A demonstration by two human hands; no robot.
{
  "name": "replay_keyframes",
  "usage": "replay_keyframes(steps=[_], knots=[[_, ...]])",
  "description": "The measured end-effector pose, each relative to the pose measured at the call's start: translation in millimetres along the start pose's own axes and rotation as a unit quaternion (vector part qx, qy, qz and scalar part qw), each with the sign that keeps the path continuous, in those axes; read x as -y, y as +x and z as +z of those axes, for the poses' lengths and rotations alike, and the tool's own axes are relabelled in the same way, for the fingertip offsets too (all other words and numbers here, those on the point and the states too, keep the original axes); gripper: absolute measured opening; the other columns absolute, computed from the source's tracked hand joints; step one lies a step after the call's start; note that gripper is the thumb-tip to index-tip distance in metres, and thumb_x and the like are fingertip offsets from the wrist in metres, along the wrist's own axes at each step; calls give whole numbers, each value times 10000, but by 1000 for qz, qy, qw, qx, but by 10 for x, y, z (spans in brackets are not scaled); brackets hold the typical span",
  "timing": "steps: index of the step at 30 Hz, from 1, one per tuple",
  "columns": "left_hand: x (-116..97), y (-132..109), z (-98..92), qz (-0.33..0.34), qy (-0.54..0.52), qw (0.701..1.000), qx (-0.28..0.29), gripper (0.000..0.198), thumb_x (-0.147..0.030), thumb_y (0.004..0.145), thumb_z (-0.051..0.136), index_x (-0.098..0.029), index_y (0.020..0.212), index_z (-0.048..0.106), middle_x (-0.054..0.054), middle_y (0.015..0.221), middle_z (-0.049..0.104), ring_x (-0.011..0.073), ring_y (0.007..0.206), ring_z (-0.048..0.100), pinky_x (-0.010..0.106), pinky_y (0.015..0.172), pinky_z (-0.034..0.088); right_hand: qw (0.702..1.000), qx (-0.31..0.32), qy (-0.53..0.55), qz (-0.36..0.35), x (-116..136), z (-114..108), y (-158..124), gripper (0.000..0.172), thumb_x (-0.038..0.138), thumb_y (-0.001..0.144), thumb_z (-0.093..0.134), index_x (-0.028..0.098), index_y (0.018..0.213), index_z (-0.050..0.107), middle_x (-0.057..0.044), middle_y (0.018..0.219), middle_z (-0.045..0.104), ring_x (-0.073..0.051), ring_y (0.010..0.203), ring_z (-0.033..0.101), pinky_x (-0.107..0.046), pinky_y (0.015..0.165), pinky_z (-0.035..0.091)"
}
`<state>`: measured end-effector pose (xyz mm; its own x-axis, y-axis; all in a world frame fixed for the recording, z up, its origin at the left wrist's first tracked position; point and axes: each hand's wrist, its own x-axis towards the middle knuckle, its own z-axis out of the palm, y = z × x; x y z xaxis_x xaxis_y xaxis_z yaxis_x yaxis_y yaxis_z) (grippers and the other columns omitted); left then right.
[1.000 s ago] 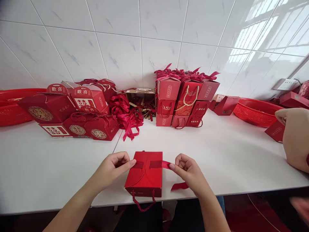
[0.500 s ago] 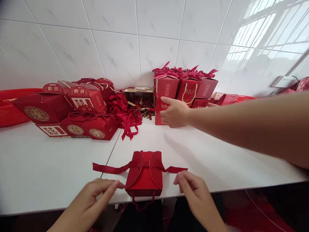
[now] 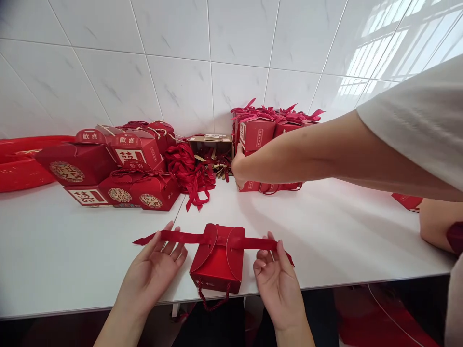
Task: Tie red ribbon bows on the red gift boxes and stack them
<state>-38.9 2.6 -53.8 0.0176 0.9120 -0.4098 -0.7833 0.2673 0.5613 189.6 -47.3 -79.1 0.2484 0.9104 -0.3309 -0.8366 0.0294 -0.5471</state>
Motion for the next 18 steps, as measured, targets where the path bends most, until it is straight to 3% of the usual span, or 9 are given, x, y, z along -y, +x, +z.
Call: replay_keyframes(steps=[4, 7, 10, 15, 18], knots=[[-153, -13, 28, 76, -15, 997, -13, 261, -289, 923, 464, -228, 960, 715, 35, 978, 698, 126, 822, 639, 259, 717, 540, 986, -33, -30, -159, 128, 40, -34, 121, 358, 824, 666, 287, 914, 705, 27, 856, 647, -87, 666, 564, -217, 560, 493], [-256, -74, 79, 175, 5, 985, 7, 235, -334, 891, 531, -210, 891, 730, 30, 886, 716, 139, 862, 637, 268, 777, 540, 937, -56, -107, -327, 167, 96, -132, 153, 328, 792, 714, 247, 922, 714, 19, 845, 676, -94, 703, 594, -247, 663, 520], [-348, -138, 173, 277, 15, 960, 35, 117, -297, 830, 641, -218, 823, 728, -2, 852, 726, 136, 874, 640, 268, 819, 533, 884, -46, -158, -437, 126, 186, -243, 203, 257, 740, 766, 195, 927, 715, 6, 767, 690, -114, 710, 629, -282, 724, 525], [-483, -193, 403, 357, 18, 928, 105, 34, -193, 786, 704, -187, 816, 717, -13, 853, 740, 120, 856, 657, 260, 828, 533, 824, -2, -234, -517, 60, 435, -308, 230, 274, 854, 639, 154, 1045, 686, -75, 878, 719, -198, 870, 673, -355, 758, 535], [-553, -205, 581, 375, 29, 918, 129, 71, -153, 741, 748, -201, 782, 715, -36, 783, 739, 88, 742, 656, 225, 733, 538, 805, -15, -276, -525, 174, 649, -248, 292, 303, 849, 646, 152, 1098, 635, -72, 820, 722, -194, 763, 682, -326, 645, 543]])
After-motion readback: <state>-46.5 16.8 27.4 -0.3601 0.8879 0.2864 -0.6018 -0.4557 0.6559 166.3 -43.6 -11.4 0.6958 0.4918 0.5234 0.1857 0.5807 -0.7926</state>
